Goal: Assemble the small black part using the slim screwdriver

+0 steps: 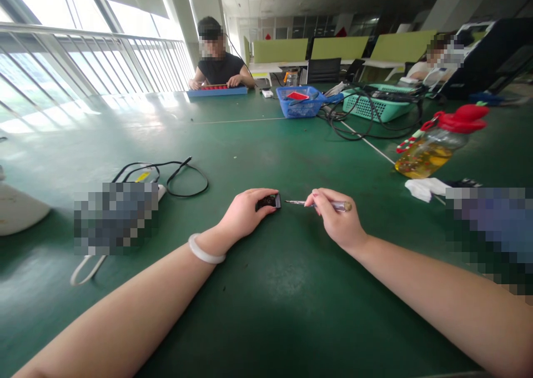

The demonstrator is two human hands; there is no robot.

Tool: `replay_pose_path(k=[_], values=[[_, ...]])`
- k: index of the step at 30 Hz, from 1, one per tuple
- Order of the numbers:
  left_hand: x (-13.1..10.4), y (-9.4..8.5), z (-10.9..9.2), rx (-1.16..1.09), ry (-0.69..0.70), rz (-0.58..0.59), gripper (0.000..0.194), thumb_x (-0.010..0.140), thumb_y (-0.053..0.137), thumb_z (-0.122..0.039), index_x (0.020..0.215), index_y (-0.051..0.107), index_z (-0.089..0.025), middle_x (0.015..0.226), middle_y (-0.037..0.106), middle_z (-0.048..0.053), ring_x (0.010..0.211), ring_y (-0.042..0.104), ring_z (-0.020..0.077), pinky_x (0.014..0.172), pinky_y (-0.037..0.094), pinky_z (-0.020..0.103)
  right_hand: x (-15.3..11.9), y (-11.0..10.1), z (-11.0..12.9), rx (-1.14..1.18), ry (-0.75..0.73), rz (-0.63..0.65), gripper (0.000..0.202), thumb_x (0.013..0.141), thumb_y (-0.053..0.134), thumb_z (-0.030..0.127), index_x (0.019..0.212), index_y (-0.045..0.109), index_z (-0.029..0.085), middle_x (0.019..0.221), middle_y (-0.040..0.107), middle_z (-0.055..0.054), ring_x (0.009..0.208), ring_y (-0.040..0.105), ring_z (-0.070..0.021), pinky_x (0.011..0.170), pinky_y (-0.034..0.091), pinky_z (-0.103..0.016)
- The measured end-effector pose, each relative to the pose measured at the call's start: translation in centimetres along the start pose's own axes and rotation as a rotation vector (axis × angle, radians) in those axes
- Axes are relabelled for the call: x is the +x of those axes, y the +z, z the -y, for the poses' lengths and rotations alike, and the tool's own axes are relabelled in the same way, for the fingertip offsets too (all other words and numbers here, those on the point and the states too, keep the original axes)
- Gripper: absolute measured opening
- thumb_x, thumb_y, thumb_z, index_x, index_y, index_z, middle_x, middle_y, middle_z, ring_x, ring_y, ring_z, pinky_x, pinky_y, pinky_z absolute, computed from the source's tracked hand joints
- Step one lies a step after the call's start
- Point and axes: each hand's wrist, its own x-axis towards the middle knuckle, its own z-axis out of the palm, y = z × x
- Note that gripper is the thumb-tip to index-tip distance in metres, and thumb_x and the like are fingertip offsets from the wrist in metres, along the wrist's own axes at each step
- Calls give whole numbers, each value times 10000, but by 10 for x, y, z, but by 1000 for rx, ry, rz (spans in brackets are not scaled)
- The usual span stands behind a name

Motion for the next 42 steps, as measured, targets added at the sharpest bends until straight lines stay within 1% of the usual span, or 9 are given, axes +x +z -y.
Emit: replay_pose_path(k=[2, 5, 7, 10, 15, 20, 26, 31, 42], values=[[0, 0, 0, -6, -10, 2, 335, 820, 622, -275, 1154, 625, -255, 1139, 679, 18, 1048, 621, 210, 961, 470, 352, -2, -1, 1, -16, -115, 33, 320, 892, 454, 311, 647, 633, 210, 601, 606, -13, 613, 571, -167, 674, 447, -320], [0, 1, 1, -9, -27, 13, 374, 805, 638, -273, 1178, 610, -253, 1152, 673, 19, 1055, 619, 211, 966, 470, 353, -4, -1, 2, -22, -318, 94, 253, 872, 474, 225, 673, 631, 220, 631, 644, 1, 615, 576, -155, 809, 440, -363], [0, 0, 0, -1, -25, 9, 433, 783, 662, -283, 1208, 589, -247, 1190, 653, 31, 1093, 600, 219, 986, 459, 367, -6, -1, 1, -39, -422, 154, 210, 852, 489, 184, 700, 629, 222, 641, 652, 13, 592, 558, -140, 852, 423, -378], [0, 0, 0, 25, -1, -15, 491, 744, 696, -284, 1218, 580, -232, 1234, 623, 54, 1156, 557, 239, 1026, 426, 399, -7, -1, 0, -87, -511, 239, 160, 839, 507, 190, 743, 630, 226, 635, 642, 22, 581, 543, -130, 873, 409, -386], [-1, 0, 1, 49, -33, 9, 480, 740, 685, -223, 1210, 585, -238, 1146, 664, 50, 1069, 602, 232, 974, 464, 393, -6, 1, 2, -172, -546, 315, 140, 850, 515, 216, 775, 633, 224, 652, 637, 17, 621, 556, -130, 894, 385, -385], [-1, 2, 2, 51, -63, 27, 499, 733, 699, -225, 1216, 577, -257, 1066, 689, 28, 977, 633, 217, 912, 494, 361, -5, 3, 5, -252, -549, 328, 166, 870, 500, 228, 777, 637, 223, 675, 641, 7, 659, 565, -137, 903, 372, -382], [-1, 3, 4, 47, 6, 40, 517, 731, 710, -243, 1227, 567, -258, 1127, 664, 38, 1051, 596, 225, 943, 471, 368, -9, 6, 9, -420, -669, 383, 171, 876, 510, 228, 779, 649, 206, 658, 618, 2, 684, 547, -143, 962, 338, -426], [-1, 3, 4, 52, 11, 45, 510, 739, 698, -231, 1229, 562, -263, 1125, 663, 34, 1045, 599, 225, 945, 470, 373, -13, 5, 14, -510, -747, 351, 175, 876, 504, 219, 769, 643, 214, 614, 594, 10, 673, 527, -145, 984, 334, -438], [-1, 2, 3, 55, -10, 72, 510, 754, 678, -237, 1248, 553, -276, 1148, 655, 28, 1048, 597, 225, 954, 462, 373, -15, 9, 14, -581, -778, 353, 191, 882, 502, 215, 771, 656, 196, 630, 595, 8, 668, 530, -137, 1004, 327, -465]])
